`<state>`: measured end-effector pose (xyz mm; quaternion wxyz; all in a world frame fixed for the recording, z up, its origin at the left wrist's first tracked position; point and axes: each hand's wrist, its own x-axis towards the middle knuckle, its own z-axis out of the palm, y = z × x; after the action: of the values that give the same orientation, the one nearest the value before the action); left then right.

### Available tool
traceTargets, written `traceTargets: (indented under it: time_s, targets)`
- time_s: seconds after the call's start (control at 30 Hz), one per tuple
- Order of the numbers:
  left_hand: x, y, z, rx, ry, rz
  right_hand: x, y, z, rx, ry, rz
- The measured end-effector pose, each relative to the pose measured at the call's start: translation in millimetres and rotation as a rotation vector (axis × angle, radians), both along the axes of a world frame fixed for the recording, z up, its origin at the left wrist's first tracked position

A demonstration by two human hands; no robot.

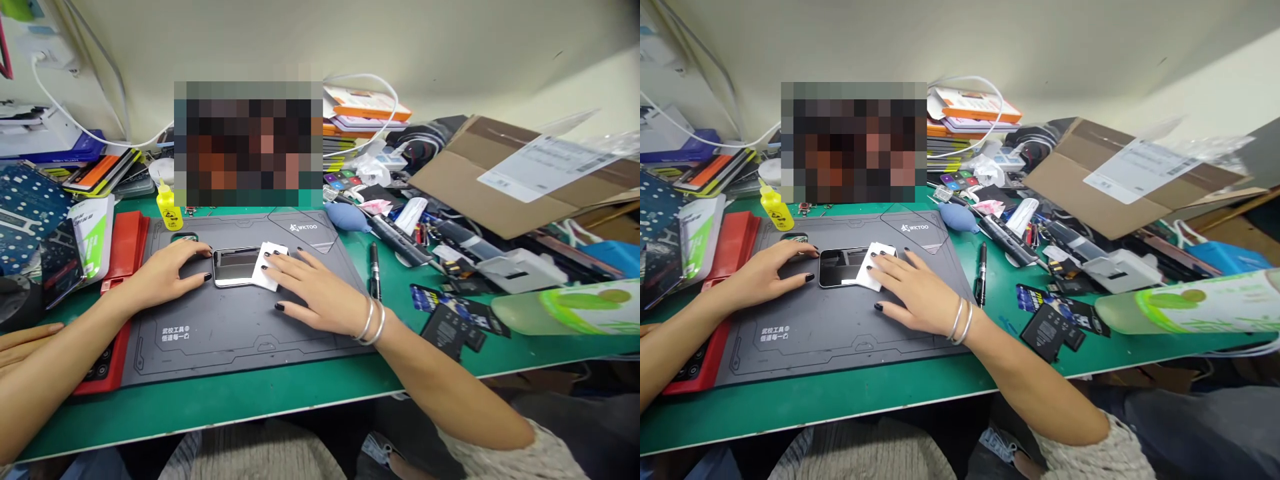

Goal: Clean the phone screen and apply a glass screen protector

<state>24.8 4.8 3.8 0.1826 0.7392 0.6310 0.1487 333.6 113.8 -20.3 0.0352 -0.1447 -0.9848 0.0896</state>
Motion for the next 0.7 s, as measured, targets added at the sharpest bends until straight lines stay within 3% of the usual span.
traceTargets:
  time_s: [0.13,0.3,0.5,0.7]
  targets:
    - [0.3,0.6,0.7,-0.003,0.002,0.004,0.7,-0.1,0.2,0.022,-0.006,-0.061]
    - [0.8,1.1,1.1,0.001,-0.001,0.0,1.1,-2.3,-0.3,-0.061,-0.003,0.067]
    - [0.3,1.1,0.3,0.003,-0.001,0.006,0.9,2.4,0.6,0.003,-0.005,-0.066]
    - [0.7,0.5,1.4,-0.004,0.005,0.006,1.2,-0.2,-1.9,-0.056,0.001,0.052]
